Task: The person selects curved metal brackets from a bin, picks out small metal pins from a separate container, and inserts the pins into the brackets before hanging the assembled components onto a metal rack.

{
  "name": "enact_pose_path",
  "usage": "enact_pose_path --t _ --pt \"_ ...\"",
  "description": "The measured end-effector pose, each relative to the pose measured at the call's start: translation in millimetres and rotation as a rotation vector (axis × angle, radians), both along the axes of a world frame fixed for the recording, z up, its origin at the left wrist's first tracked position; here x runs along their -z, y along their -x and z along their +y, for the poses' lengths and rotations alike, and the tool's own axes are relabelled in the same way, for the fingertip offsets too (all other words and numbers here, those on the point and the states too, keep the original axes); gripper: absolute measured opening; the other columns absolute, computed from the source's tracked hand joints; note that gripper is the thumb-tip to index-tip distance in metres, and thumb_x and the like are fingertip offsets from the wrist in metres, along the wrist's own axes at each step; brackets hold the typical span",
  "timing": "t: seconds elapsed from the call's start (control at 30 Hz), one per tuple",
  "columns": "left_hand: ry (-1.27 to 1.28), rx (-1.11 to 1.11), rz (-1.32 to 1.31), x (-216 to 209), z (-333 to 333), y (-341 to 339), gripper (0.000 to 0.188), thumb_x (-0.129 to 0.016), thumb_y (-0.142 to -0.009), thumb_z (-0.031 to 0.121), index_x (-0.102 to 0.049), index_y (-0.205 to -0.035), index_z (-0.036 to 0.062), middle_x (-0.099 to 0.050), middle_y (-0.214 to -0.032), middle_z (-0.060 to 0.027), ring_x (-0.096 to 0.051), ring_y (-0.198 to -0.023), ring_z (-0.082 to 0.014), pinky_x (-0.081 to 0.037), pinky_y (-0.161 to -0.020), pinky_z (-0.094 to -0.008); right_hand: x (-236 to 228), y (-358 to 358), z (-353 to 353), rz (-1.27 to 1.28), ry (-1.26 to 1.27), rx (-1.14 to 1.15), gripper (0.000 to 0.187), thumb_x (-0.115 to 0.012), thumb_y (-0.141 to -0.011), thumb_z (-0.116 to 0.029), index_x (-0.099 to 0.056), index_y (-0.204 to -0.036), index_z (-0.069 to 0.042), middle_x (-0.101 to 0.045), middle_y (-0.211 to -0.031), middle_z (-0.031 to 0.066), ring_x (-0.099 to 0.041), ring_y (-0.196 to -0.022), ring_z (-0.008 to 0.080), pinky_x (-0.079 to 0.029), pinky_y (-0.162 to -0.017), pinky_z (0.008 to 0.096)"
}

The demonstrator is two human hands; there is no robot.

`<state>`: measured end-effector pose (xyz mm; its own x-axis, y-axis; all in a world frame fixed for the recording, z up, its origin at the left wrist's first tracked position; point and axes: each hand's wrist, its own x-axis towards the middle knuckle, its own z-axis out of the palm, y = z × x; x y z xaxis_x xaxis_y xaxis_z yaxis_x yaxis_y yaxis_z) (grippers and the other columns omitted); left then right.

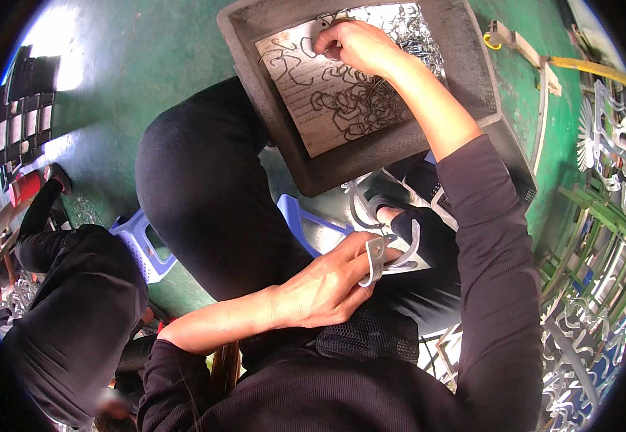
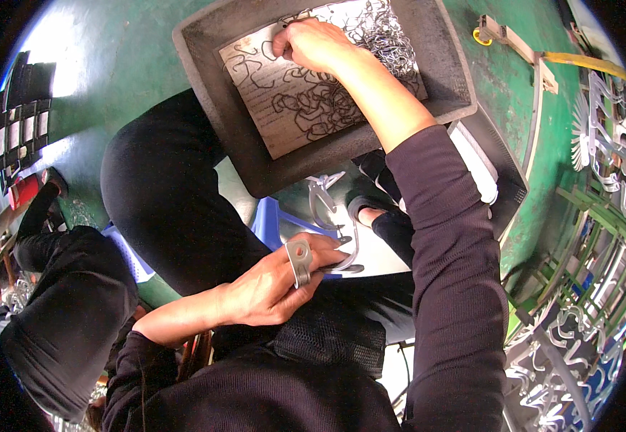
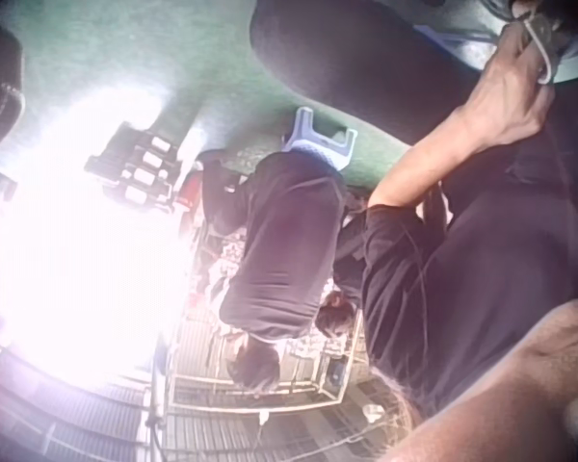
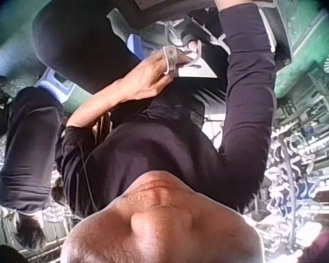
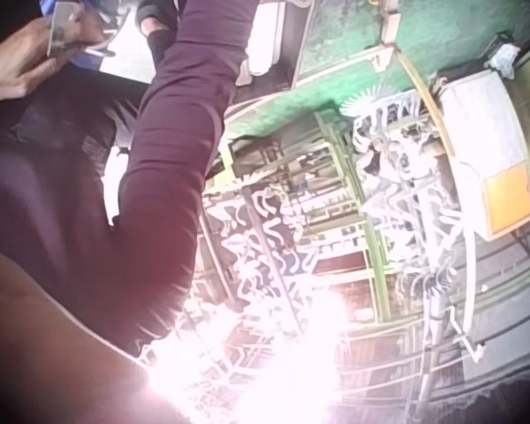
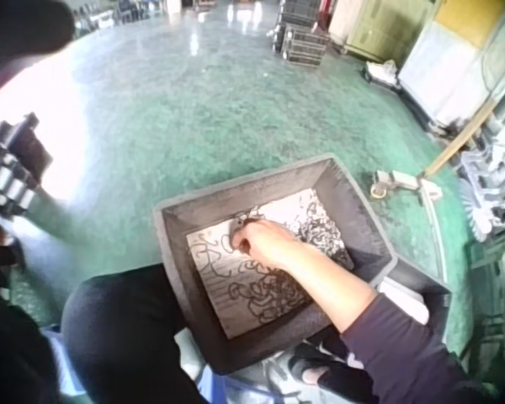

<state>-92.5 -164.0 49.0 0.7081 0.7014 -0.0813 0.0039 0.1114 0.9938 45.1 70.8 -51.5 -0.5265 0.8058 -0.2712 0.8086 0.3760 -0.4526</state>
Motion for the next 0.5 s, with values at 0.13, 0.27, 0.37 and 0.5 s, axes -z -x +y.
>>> enact_pose_path --t 0.13,0.27,0.37,0.5 --pt "0.0 0.012 0.001 2 -1 0 0.041 -0.048 -0.077 -0.006 -0.044 -0.117 -0.0012 -0.043 -0.099 -0.0187 -0.05 -0.09 -0.033 -0.042 -0.08 -0.0387 2 3 -5 0.002 0.06 -0.02 0.015 -0.059 -0.079 -0.01 -0.067 -0.092 -0.013 -0.066 -0.088 0.0067 -0.062 -0.085 0.0211 -0.047 -0.076 0.0329" --pt "0.047 0.048 0.029 -1 1 2 0.038 -0.048 -0.079 -0.004 -0.044 -0.117 -0.0011 -0.045 -0.106 -0.0188 -0.048 -0.1 -0.0334 -0.04 -0.087 -0.04 6 1 -7 0.015 0.025 -0.038 0.015 -0.059 -0.079 -0.009 -0.067 -0.09 -0.013 -0.066 -0.087 0.0077 -0.062 -0.082 0.0214 -0.047 -0.074 0.033" --pt "0.064 0.051 0.036 -2 0 2 0.037 -0.048 -0.08 -0.004 -0.045 -0.116 -0.0009 -0.046 -0.108 -0.0185 -0.047 -0.104 -0.0334 -0.039 -0.09 -0.0405 8 -4 -8 0.012 0.028 -0.041 0.021 -0.054 -0.077 -0.007 -0.068 -0.089 -0.016 -0.067 -0.086 0.0057 -0.062 -0.084 0.0211 -0.048 -0.074 0.0331" --pt "0.066 0.032 0.024 -1 -2 3 0.037 -0.048 -0.08 -0.004 -0.045 -0.116 -0.0007 -0.046 -0.108 -0.0186 -0.047 -0.104 -0.0337 -0.039 -0.09 -0.0405 9 -6 -13 -0.022 0.045 -0.063 0.026 -0.051 -0.076 -0.006 -0.068 -0.091 -0.018 -0.067 -0.087 0.0053 -0.062 -0.087 0.0219 -0.049 -0.076 0.0338"
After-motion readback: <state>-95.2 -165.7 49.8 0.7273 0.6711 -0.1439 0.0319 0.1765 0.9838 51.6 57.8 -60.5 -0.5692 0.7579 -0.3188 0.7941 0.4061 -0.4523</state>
